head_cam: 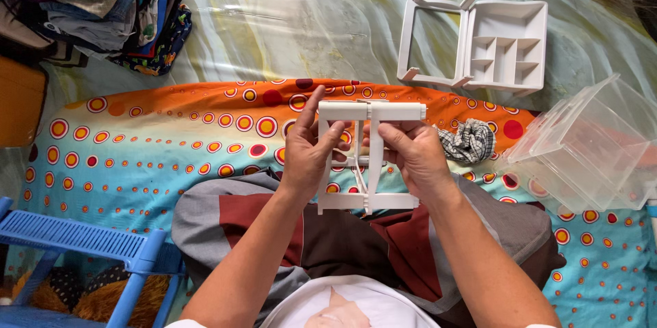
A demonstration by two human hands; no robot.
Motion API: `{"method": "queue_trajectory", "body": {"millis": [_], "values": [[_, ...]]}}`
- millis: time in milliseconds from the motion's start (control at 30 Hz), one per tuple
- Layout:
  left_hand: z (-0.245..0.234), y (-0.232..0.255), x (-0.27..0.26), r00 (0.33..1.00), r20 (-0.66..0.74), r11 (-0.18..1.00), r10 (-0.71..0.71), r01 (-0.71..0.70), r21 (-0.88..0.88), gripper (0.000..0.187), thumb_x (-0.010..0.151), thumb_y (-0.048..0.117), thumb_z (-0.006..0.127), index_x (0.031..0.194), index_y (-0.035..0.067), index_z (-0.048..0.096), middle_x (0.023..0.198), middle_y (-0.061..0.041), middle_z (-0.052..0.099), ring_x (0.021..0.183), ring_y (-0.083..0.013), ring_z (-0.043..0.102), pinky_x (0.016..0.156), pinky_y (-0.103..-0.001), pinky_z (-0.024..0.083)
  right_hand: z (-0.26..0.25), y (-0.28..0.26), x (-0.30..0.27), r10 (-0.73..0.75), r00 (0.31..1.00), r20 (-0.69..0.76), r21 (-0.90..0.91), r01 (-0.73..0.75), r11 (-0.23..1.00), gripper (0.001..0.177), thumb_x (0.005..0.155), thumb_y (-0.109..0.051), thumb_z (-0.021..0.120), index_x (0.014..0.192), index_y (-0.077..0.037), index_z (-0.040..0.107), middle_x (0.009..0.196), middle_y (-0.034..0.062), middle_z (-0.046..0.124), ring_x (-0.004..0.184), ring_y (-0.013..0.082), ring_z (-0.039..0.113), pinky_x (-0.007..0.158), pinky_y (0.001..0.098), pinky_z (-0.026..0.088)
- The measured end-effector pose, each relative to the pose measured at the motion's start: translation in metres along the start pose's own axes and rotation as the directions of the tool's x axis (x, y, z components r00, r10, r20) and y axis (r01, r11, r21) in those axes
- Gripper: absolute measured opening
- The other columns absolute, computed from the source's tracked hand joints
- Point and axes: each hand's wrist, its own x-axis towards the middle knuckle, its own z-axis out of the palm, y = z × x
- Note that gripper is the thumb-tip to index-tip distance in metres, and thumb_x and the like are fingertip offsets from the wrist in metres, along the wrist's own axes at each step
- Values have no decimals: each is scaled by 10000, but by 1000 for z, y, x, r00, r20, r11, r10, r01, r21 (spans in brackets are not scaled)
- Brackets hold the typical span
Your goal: The person wipes white plastic furniture parts with a cloth, then joins two side frames and connects them with a crossbar to form a small rack. The person handles the parts one at a time and assembles them on the floor.
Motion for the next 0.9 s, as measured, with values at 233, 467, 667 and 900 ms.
{"method": "queue_trajectory", "body": {"millis": [233, 467, 667, 900], "values": [[-13, -9, -8, 999, -25, 997, 45, -43, 70, 803, 976, 71, 675, 1615, 128, 191, 1097, -102, 683, 908, -138, 696, 810, -296, 600, -5, -9, -5, 63, 996, 56, -236, -48, 971, 303, 923, -149, 704, 1188, -3, 683, 1059, 118, 767, 937, 157, 744, 832, 330, 624], [-21, -13, -48, 982, 85, 918, 168, -187, 351, 754, 923, 41, 772, 1498, 89, 288, 1175, -126, 687, 1131, -212, 680, 1053, -370, 517, -15, -10, 0, 41, 998, 45, -395, -20, 918, 249, 947, -188, 703, 1097, 9, 728, 973, 66, 759, 838, 126, 722, 742, 293, 612], [-19, -15, -51, 981, 134, 917, 141, -181, 355, 757, 911, 27, 747, 1558, 132, 368, 1100, -60, 656, 1107, -167, 638, 1036, -329, 498, -22, -6, 2, 2, 1000, -10, -503, -7, 865, 216, 975, -171, 706, 1080, 16, 727, 925, 57, 744, 794, 109, 679, 720, 272, 569], [-27, -25, -47, 991, 89, 924, 96, -122, 363, 318, 997, 44, 723, 1307, 89, 669, 1048, -32, 637, 988, -98, 624, 892, -246, 555, -32, 1, -20, 87, 986, 142, -354, -32, 935, 275, 914, -103, 723, 1163, 11, 714, 1067, 52, 764, 979, 109, 705, 907, 274, 565]]}}
